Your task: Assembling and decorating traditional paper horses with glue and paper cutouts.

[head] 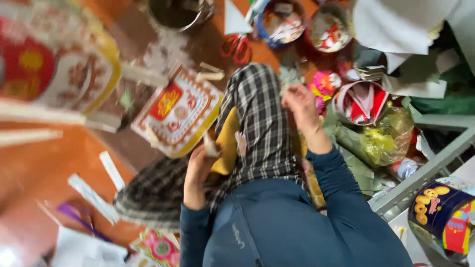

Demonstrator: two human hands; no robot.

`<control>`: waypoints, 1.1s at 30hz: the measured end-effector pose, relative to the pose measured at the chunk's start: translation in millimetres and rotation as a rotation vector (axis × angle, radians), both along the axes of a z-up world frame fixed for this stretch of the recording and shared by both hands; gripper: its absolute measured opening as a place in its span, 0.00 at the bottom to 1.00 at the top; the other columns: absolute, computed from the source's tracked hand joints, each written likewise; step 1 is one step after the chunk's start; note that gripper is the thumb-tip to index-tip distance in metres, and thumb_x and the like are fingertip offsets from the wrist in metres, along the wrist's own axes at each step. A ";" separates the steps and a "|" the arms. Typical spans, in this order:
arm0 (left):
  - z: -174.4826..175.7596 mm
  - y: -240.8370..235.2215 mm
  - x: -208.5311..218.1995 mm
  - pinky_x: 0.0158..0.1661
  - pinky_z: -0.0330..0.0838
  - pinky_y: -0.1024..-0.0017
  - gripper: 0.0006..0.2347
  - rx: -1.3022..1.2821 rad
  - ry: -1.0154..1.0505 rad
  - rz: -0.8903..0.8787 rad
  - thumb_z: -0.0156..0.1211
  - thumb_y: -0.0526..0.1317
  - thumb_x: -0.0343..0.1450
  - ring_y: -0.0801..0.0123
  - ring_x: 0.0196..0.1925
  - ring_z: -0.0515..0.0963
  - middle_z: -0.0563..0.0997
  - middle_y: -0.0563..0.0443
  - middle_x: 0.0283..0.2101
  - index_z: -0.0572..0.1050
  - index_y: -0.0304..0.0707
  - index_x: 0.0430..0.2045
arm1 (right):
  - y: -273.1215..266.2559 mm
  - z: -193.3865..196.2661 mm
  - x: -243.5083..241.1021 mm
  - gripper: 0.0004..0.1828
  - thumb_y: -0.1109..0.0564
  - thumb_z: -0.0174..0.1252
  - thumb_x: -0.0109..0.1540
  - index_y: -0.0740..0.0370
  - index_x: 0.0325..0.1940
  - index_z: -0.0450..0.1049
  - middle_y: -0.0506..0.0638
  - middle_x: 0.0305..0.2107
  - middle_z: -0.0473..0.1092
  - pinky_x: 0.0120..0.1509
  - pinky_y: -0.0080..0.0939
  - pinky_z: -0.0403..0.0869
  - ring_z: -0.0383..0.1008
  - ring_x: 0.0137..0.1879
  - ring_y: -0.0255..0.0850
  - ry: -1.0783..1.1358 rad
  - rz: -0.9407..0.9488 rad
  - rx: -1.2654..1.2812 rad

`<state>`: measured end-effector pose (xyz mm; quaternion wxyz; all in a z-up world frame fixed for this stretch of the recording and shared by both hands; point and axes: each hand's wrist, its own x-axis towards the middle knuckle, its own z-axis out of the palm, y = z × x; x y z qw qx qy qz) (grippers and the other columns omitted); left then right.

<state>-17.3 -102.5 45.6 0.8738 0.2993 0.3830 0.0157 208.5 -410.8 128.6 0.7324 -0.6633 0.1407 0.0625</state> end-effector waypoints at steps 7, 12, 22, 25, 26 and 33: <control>134.8 -40.7 35.2 0.70 0.64 0.40 0.13 0.546 -0.562 -0.340 0.58 0.36 0.80 0.39 0.71 0.74 0.77 0.27 0.65 0.83 0.25 0.53 | 101.1 54.6 -95.8 0.01 0.65 0.68 0.65 0.62 0.39 0.84 0.46 0.24 0.74 0.42 0.29 0.74 0.73 0.35 0.28 -0.019 0.464 0.071; 158.2 -36.8 7.6 0.71 0.64 0.44 0.13 0.636 -0.505 -0.248 0.55 0.38 0.83 0.48 0.70 0.77 0.80 0.35 0.64 0.83 0.28 0.55 | 113.3 45.3 -123.1 0.04 0.65 0.68 0.67 0.65 0.45 0.86 0.50 0.28 0.78 0.41 0.33 0.78 0.75 0.35 0.31 -0.012 0.528 0.141; 145.9 -25.2 -25.4 0.63 0.72 0.53 0.13 0.617 -0.463 -0.275 0.56 0.38 0.84 0.60 0.60 0.78 0.83 0.36 0.58 0.83 0.25 0.52 | 115.3 61.8 -126.8 0.02 0.65 0.71 0.67 0.66 0.44 0.85 0.51 0.36 0.76 0.38 0.28 0.71 0.71 0.39 0.28 -0.247 0.722 -0.017; 140.3 -23.7 -25.7 0.63 0.73 0.56 0.13 0.620 -0.452 -0.244 0.56 0.39 0.83 0.60 0.61 0.78 0.82 0.36 0.59 0.83 0.25 0.53 | 112.1 44.3 -121.7 0.01 0.65 0.70 0.67 0.66 0.43 0.85 0.49 0.35 0.74 0.38 0.28 0.70 0.69 0.39 0.26 -0.249 0.700 -0.035; 137.2 -22.8 -26.5 0.63 0.72 0.57 0.13 0.647 -0.448 -0.224 0.56 0.39 0.83 0.57 0.63 0.77 0.80 0.34 0.63 0.83 0.24 0.52 | 111.3 38.7 -120.3 0.01 0.65 0.70 0.67 0.66 0.43 0.85 0.48 0.35 0.74 0.39 0.27 0.71 0.68 0.40 0.24 -0.246 0.681 -0.017; 134.1 -29.6 -27.0 0.61 0.77 0.58 0.14 0.516 -0.435 -0.144 0.52 0.36 0.84 0.56 0.60 0.82 0.82 0.33 0.58 0.82 0.22 0.53 | 114.4 64.6 -123.4 0.17 0.63 0.76 0.63 0.68 0.54 0.81 0.51 0.44 0.71 0.48 0.32 0.75 0.72 0.45 0.33 -0.461 0.606 0.005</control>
